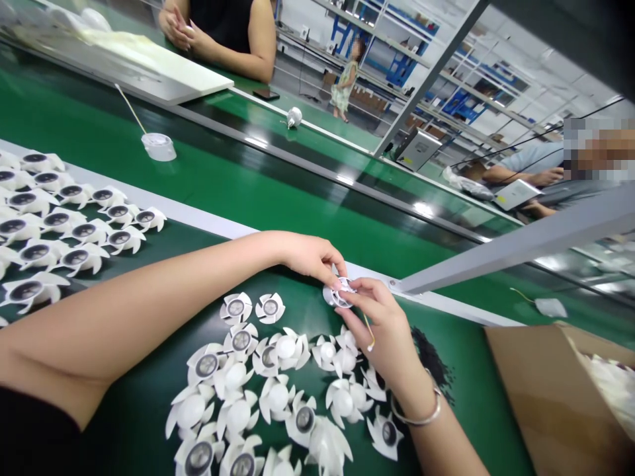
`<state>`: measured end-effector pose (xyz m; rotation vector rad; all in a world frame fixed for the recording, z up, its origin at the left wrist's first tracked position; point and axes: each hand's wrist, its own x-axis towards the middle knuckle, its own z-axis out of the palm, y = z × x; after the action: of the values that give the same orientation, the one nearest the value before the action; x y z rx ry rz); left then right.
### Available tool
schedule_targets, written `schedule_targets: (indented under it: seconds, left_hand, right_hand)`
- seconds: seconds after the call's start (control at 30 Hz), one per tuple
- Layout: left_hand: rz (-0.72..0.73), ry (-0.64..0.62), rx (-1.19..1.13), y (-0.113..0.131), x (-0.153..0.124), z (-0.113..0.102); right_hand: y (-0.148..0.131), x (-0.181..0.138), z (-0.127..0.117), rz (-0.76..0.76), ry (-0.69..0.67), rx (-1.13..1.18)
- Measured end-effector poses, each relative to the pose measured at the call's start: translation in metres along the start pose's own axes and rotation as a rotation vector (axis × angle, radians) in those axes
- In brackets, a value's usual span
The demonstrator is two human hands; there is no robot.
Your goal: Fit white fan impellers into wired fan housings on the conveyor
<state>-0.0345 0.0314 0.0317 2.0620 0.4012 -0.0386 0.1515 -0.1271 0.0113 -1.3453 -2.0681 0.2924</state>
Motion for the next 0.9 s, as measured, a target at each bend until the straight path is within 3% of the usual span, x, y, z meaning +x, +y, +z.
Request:
schedule_targets:
  seconds: [0.17, 0.47, 0.57, 0.67, 0.77, 0.83, 0.9]
  left_hand:
    - [-0.086, -0.01, 0.029, 0.002, 0.001, -0.002]
    - [-0.173, 0.113, 0.128, 0.003, -0.004, 0.0]
    - [-0.186, -0.021, 0.219, 0.007, -0.023, -0.011]
    - [-0.293, -0.22, 0.282, 0.018, -0.04, -0.02]
    - [-0.393, -0.201, 0.355, 0.026, -0.045, -0.02]
    - [-0.415, -0.151, 0.396, 0.028, -0.043, -0.017]
    - [-0.412, -0.109, 0.417, 0.026, -0.038, -0.013]
  right_hand:
    - [0.005, 0.0, 0.001, 0.014, -0.028, -0.01]
    - [0.014, 0.003, -0.006, -0.003, -0.078, 0.042]
    - [0.019, -0.003, -0.007, -0.033, -0.107, 0.031]
    - [0.028, -0.009, -0.016, 0.068, 0.08, -0.168]
    - [0.036, -0.015, -0.038, 0.217, 0.336, -0.363]
    - [0.04, -0.021, -0.059, 0.312, 0.343, -0.405]
    - [0.043, -0.028, -0.077, 0.418, 0.18, -0.364]
